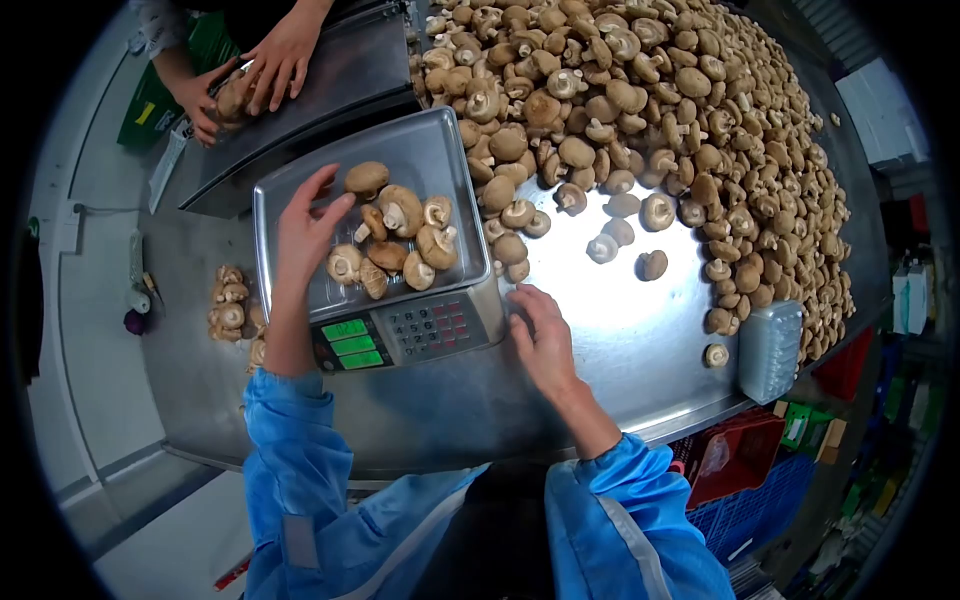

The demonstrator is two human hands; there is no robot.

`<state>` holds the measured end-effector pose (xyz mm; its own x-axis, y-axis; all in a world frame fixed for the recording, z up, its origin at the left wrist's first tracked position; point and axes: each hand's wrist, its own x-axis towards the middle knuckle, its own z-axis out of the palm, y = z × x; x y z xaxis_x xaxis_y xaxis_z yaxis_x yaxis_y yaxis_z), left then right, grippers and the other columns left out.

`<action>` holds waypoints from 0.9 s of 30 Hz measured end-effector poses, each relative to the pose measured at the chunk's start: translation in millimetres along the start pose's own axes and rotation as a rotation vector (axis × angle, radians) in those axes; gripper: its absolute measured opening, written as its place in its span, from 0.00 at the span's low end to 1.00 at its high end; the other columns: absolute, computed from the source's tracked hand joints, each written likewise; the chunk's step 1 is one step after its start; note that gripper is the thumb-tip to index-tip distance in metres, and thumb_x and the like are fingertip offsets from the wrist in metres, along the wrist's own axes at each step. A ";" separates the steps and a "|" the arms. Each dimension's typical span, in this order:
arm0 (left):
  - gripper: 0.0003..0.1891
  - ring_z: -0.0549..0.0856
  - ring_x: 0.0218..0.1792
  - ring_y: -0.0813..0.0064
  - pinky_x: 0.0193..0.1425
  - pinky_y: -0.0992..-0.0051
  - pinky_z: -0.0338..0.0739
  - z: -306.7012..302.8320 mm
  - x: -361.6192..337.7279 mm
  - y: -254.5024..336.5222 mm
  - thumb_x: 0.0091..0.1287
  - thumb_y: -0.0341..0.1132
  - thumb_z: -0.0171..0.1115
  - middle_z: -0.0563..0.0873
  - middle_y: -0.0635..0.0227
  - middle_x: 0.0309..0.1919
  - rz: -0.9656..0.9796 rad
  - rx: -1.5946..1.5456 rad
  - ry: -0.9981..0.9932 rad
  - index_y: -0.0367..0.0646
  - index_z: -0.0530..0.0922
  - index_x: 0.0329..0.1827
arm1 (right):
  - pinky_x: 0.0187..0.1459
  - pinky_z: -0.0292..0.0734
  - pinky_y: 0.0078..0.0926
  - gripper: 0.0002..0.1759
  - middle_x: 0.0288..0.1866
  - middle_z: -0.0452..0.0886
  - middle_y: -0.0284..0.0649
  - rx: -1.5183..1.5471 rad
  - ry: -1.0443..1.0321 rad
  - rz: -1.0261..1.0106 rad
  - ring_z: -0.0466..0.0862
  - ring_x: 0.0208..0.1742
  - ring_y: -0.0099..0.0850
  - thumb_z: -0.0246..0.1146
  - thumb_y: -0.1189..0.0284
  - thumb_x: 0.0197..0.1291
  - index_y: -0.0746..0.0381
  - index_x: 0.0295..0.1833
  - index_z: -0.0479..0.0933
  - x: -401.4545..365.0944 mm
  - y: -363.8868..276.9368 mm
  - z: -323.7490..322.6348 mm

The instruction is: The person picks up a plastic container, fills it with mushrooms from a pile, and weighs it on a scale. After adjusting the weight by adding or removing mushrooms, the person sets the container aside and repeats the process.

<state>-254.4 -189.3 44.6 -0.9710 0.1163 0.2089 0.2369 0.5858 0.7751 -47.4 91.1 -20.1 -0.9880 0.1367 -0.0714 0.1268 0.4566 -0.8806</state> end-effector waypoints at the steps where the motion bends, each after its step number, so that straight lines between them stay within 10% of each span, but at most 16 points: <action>1: 0.23 0.84 0.50 0.68 0.52 0.73 0.79 4.6 4.9 -0.2 0.63 0.38 0.71 0.85 0.61 0.55 0.005 -0.058 -0.031 0.45 0.81 0.62 | 0.67 0.72 0.40 0.17 0.64 0.77 0.51 0.002 0.003 0.003 0.77 0.66 0.48 0.60 0.78 0.65 0.65 0.59 0.78 0.2 -0.6 -0.5; 19: 0.20 0.81 0.60 0.72 0.60 0.76 0.78 -22.2 -60.5 5.2 0.65 0.27 0.66 0.77 0.60 0.66 -0.057 -0.065 -0.034 0.38 0.79 0.61 | 0.63 0.76 0.38 0.14 0.59 0.81 0.49 -0.035 0.028 0.005 0.80 0.61 0.46 0.60 0.80 0.63 0.65 0.54 0.81 -15.3 27.3 -17.2; 27: 0.34 0.73 0.67 0.60 0.71 0.65 0.68 12.1 -69.4 26.8 0.65 0.38 0.70 0.70 0.55 0.70 0.143 0.160 0.046 0.38 0.68 0.73 | 0.64 0.73 0.40 0.17 0.59 0.79 0.48 0.003 0.127 -0.015 0.78 0.62 0.48 0.61 0.81 0.60 0.64 0.56 0.78 -1.9 21.8 -24.4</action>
<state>-181.0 -171.9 43.7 -0.9244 0.1730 0.3399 0.3607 0.6860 0.6319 -40.6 122.2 -27.8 -0.9706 0.2407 0.0015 0.1120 0.4569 -0.8824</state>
